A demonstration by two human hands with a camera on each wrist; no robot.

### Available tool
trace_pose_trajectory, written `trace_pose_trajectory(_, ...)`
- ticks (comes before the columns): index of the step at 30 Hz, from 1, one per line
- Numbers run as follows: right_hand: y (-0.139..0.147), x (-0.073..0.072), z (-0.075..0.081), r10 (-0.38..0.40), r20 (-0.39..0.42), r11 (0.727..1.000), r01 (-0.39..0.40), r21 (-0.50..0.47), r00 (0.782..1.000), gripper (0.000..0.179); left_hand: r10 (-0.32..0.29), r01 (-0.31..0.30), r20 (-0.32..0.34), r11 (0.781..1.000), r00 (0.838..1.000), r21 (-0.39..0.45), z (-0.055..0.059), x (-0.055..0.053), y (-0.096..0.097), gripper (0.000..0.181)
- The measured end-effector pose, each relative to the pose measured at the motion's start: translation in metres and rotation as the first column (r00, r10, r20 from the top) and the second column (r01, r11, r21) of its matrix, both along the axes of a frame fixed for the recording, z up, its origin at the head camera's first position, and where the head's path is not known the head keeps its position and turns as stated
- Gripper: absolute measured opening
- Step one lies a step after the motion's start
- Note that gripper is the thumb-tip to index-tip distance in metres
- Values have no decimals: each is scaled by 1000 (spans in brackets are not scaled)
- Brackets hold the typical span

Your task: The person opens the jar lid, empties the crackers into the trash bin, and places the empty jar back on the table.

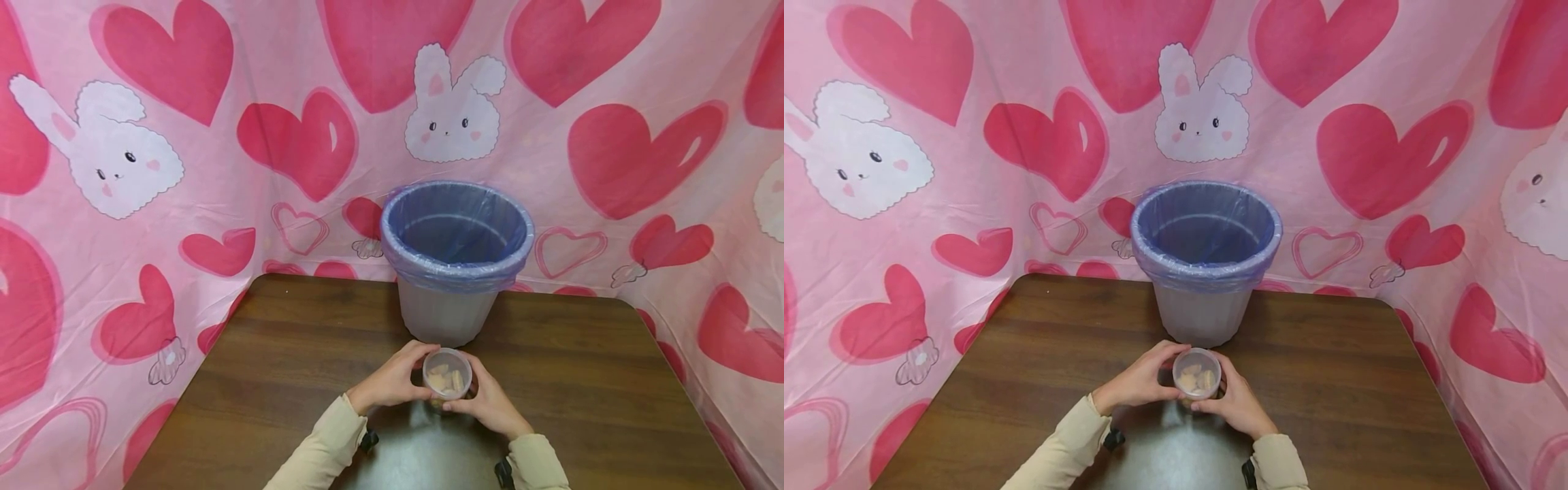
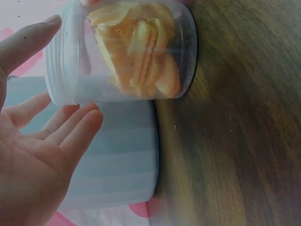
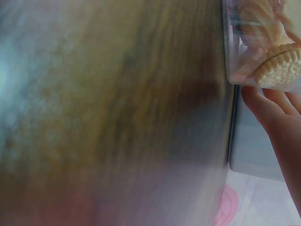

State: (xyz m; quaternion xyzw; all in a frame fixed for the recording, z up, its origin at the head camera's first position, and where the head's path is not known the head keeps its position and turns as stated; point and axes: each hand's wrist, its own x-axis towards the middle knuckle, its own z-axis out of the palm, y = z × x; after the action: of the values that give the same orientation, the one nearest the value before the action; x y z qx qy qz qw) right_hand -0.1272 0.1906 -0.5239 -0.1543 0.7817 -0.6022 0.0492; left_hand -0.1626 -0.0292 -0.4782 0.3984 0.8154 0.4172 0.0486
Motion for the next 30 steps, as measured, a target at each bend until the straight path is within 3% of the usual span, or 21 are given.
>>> trace_pose_trajectory(14, -1, 2, 4, -30, 37, 999, 29, 34, 999, 87, 11, -16, -97, 998, 995, -58, 1, -1, 4, 79)
trace_pose_trajectory(24, -6, 10, 31, -10, 64, 1000, 8, 24, 998, 86, -1, -6, -112, 998, 994, -60, 1, -1, 9, 80)
trace_pose_trajectory(30, -4, 7, 26, -14, 82, 1000, 13, 11, 997, 87, -3, -6, -119, 997, 993, -72, 0, -2, 12, 81)
